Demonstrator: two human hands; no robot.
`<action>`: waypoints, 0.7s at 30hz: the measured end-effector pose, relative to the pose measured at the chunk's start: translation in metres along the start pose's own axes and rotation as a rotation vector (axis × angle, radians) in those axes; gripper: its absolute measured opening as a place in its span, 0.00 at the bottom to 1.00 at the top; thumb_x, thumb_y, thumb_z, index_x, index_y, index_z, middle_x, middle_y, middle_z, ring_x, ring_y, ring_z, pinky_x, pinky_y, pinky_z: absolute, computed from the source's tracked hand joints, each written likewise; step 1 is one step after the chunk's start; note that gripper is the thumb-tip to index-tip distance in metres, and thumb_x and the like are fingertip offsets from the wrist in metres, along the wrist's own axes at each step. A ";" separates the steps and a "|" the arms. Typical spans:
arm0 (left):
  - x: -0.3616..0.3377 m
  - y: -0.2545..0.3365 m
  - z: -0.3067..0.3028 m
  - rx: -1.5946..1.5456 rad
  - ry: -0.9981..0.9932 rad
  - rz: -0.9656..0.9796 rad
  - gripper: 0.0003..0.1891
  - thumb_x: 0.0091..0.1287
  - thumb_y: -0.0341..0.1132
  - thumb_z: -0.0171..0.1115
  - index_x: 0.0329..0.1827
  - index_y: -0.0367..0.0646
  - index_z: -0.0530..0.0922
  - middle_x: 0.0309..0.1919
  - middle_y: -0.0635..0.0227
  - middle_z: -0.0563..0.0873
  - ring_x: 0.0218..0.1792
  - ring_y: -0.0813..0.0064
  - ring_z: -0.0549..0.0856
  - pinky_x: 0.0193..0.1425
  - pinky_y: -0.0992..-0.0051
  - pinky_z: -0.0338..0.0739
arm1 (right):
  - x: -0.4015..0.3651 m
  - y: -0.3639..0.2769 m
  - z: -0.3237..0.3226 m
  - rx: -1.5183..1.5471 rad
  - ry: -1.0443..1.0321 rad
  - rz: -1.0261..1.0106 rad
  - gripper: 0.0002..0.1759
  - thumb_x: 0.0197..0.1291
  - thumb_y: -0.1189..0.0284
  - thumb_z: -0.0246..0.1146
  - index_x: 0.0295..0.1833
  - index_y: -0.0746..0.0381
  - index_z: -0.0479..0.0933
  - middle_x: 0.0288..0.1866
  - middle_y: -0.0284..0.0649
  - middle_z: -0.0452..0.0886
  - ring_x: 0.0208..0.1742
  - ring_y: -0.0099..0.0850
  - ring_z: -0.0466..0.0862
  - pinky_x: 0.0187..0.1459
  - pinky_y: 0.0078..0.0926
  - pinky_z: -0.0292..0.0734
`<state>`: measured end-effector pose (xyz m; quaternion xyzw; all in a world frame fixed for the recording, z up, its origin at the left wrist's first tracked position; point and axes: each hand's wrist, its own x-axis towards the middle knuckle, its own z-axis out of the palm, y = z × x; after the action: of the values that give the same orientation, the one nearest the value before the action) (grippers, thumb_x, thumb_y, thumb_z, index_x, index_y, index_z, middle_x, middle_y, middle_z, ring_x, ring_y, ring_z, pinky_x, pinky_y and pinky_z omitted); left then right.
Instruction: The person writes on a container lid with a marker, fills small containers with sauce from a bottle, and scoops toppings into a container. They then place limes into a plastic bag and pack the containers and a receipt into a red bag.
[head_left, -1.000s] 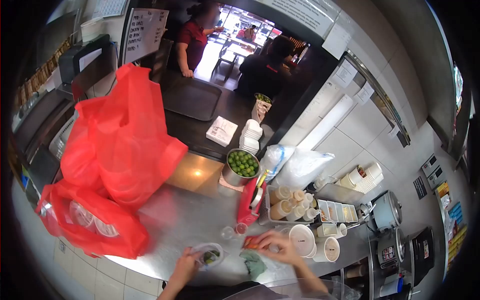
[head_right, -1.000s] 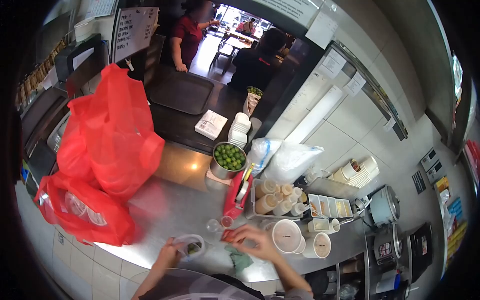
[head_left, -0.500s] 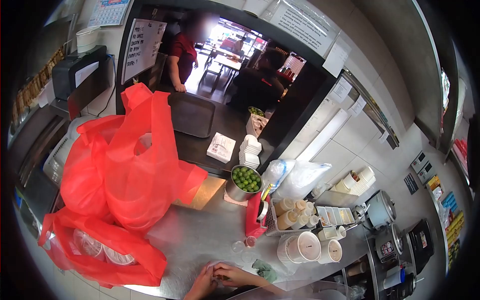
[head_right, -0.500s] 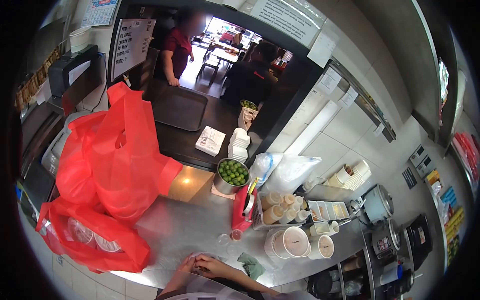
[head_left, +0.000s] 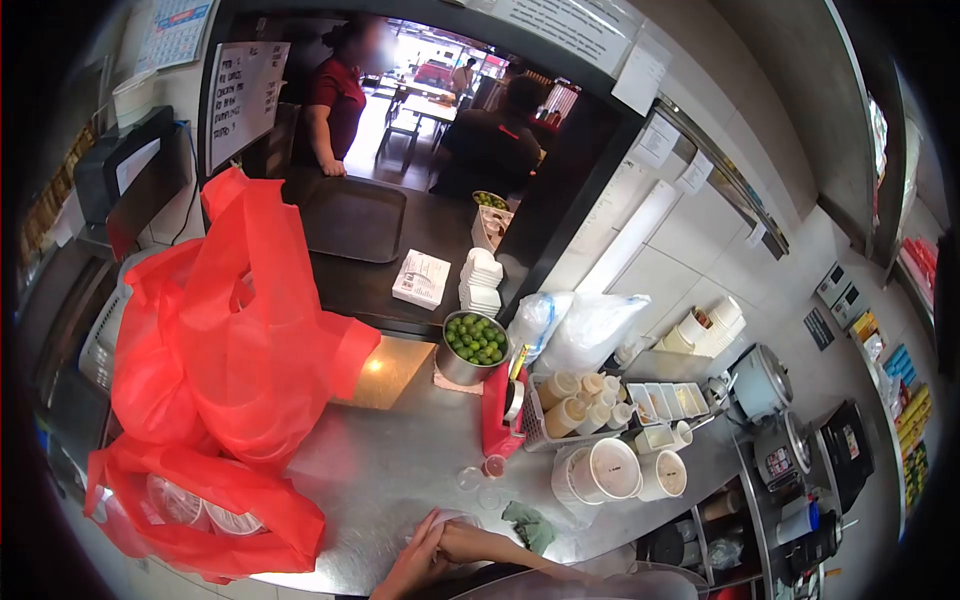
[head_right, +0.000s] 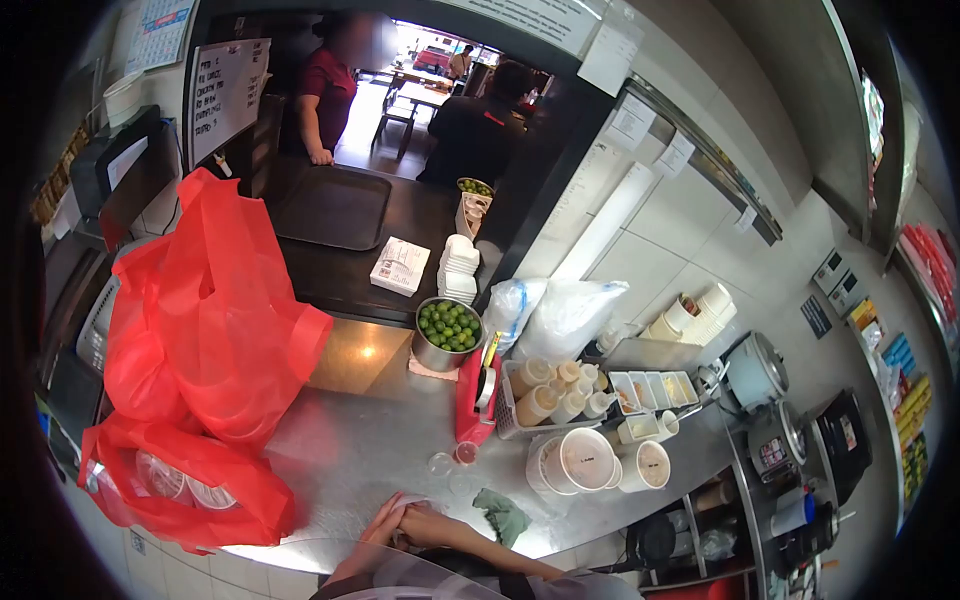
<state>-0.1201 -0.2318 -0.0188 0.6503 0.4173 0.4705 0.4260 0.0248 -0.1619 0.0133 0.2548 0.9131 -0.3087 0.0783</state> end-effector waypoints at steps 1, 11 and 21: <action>0.002 0.004 -0.003 0.120 0.001 0.092 0.34 0.59 0.33 0.64 0.69 0.44 0.61 0.66 0.58 0.65 0.58 0.68 0.74 0.54 0.78 0.72 | 0.004 0.001 0.004 0.017 0.000 0.012 0.14 0.44 0.72 0.63 0.39 0.65 0.77 0.45 0.52 0.78 0.52 0.46 0.76 0.54 0.40 0.69; 0.002 0.009 -0.011 -0.131 -0.004 -0.239 0.45 0.46 0.30 0.73 0.70 0.43 0.59 0.67 0.54 0.62 0.61 0.65 0.70 0.61 0.73 0.67 | 0.010 -0.005 -0.018 0.164 -0.039 -0.055 0.16 0.40 0.69 0.67 0.38 0.61 0.79 0.37 0.47 0.81 0.43 0.45 0.80 0.45 0.39 0.74; 0.013 0.008 -0.008 -0.096 -0.031 -0.229 0.48 0.44 0.30 0.74 0.70 0.43 0.57 0.66 0.53 0.62 0.62 0.64 0.69 0.61 0.71 0.66 | 0.015 0.001 -0.001 0.165 -0.030 0.038 0.13 0.38 0.69 0.68 0.32 0.64 0.80 0.34 0.48 0.82 0.42 0.43 0.81 0.42 0.38 0.74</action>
<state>-0.1241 -0.2207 -0.0067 0.5843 0.4593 0.4281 0.5141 0.0119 -0.1543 0.0089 0.2729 0.8783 -0.3850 0.0768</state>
